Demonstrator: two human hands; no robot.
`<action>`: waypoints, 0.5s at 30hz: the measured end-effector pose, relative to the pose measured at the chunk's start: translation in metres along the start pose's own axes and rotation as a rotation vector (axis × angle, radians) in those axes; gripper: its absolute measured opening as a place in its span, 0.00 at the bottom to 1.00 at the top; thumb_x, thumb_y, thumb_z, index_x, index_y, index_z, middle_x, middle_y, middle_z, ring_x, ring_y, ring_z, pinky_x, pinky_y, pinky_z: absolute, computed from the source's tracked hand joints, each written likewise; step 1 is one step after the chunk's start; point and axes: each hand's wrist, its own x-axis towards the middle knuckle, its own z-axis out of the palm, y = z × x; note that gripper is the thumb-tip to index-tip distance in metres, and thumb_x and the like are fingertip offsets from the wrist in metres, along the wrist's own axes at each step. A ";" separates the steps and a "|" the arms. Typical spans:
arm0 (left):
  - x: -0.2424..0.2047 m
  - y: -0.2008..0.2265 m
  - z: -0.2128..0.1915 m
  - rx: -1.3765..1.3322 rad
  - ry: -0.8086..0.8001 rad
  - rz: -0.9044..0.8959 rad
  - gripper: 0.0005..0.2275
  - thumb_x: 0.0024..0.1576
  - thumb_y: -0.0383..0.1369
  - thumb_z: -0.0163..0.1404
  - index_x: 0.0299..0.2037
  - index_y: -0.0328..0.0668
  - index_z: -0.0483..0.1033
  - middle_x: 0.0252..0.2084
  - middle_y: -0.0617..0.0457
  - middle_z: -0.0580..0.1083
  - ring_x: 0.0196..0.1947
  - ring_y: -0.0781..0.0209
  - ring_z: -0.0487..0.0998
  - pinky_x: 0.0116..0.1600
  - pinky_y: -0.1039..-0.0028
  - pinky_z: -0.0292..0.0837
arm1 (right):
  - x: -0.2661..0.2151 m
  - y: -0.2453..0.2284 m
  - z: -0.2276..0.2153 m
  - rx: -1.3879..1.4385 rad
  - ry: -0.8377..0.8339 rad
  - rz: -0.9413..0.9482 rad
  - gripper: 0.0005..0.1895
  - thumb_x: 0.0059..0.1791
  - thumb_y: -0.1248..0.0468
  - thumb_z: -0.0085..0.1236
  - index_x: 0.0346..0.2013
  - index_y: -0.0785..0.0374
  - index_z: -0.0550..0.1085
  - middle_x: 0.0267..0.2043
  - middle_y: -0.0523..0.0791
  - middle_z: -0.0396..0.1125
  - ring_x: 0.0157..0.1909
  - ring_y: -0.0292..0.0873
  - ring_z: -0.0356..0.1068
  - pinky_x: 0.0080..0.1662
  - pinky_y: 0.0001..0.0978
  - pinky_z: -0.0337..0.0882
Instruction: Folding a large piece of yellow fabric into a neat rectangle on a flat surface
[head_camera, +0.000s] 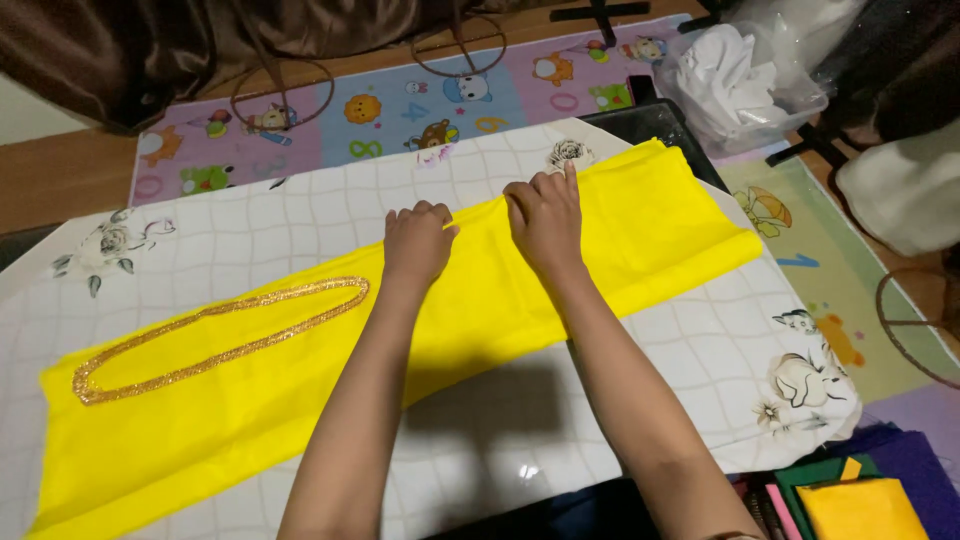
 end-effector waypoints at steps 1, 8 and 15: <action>-0.004 0.005 -0.010 -0.018 -0.011 0.005 0.11 0.62 0.36 0.52 0.52 0.48 0.80 0.54 0.46 0.76 0.60 0.42 0.75 0.72 0.41 0.51 | 0.001 -0.004 -0.001 -0.005 0.045 0.013 0.03 0.53 0.63 0.62 0.39 0.53 0.81 0.33 0.45 0.70 0.47 0.47 0.70 0.75 0.53 0.39; -0.013 0.012 -0.012 -0.017 0.129 -0.033 0.10 0.65 0.33 0.49 0.51 0.42 0.79 0.46 0.43 0.78 0.55 0.41 0.79 0.70 0.45 0.60 | -0.006 -0.010 0.003 -0.068 0.057 0.054 0.04 0.53 0.63 0.62 0.39 0.51 0.82 0.40 0.43 0.78 0.66 0.47 0.66 0.74 0.57 0.27; -0.030 0.048 -0.011 0.105 0.259 -0.102 0.13 0.66 0.33 0.50 0.60 0.41 0.73 0.53 0.43 0.76 0.60 0.45 0.76 0.74 0.42 0.43 | -0.004 -0.019 -0.017 -0.070 -0.155 0.149 0.17 0.58 0.57 0.47 0.59 0.57 0.75 0.65 0.50 0.68 0.73 0.51 0.59 0.74 0.58 0.30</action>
